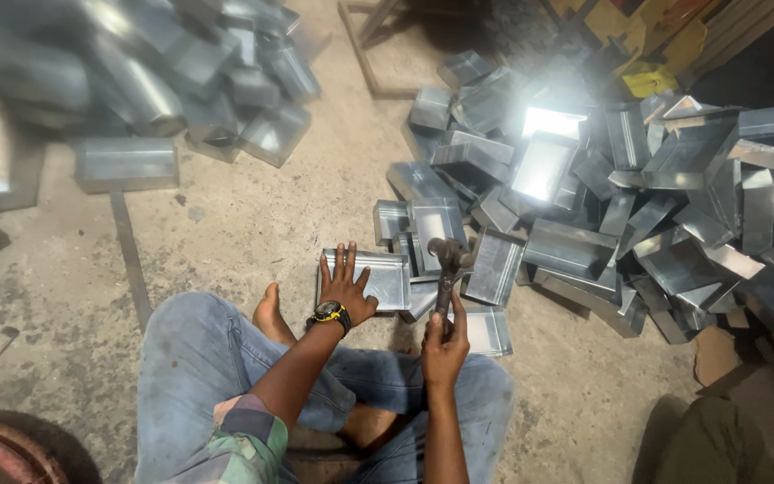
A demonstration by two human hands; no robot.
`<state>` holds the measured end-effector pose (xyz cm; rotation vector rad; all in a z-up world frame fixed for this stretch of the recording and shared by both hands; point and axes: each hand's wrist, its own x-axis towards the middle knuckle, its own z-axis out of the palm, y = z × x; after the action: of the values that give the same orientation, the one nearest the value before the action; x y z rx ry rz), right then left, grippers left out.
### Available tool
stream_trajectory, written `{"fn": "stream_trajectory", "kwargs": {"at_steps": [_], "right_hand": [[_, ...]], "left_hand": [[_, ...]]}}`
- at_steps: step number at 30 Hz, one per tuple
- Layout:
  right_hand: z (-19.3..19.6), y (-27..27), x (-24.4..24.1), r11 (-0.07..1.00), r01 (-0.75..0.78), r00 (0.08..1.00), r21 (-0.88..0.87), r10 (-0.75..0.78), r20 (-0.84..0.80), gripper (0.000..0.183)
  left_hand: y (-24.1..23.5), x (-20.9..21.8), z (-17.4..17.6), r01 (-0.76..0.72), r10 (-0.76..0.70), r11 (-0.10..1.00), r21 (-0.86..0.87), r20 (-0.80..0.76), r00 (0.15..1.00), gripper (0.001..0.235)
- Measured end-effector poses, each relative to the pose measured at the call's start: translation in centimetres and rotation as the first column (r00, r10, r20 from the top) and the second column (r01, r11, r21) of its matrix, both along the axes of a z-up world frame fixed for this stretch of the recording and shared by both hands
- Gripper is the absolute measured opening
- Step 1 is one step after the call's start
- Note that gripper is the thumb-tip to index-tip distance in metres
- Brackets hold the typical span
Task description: The person uses a hammer to shape and flatten the edges of small metal boxes while sitting on the floor, handling one box at a time from a large pile.
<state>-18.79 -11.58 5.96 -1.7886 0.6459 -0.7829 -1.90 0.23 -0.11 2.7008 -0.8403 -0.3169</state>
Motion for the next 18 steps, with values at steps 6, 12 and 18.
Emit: {"fn": "stream_trajectory", "kwargs": {"at_steps": [6, 12, 18], "right_hand": [[-1.9, -0.3, 1.9, 0.996, -0.006, 0.982, -0.092, -0.011, -0.188, 0.055], [-4.5, -1.7, 1.5, 0.999, 0.051, 0.972, 0.002, -0.050, -0.228, 0.046], [-4.4, -2.3, 1.2, 0.995, 0.084, 0.984, 0.061, -0.073, -0.163, 0.041]], "left_hand": [[0.2, -0.6, 0.3, -0.023, 0.024, 1.000, 0.017, -0.040, 0.999, 0.080], [-1.3, 1.6, -1.4, -0.113, 0.123, 0.991, -0.069, 0.168, 0.978, 0.057], [-0.6, 7.1, -1.8, -0.204, 0.239, 0.964, -0.173, 0.218, 0.946, 0.025]]}}
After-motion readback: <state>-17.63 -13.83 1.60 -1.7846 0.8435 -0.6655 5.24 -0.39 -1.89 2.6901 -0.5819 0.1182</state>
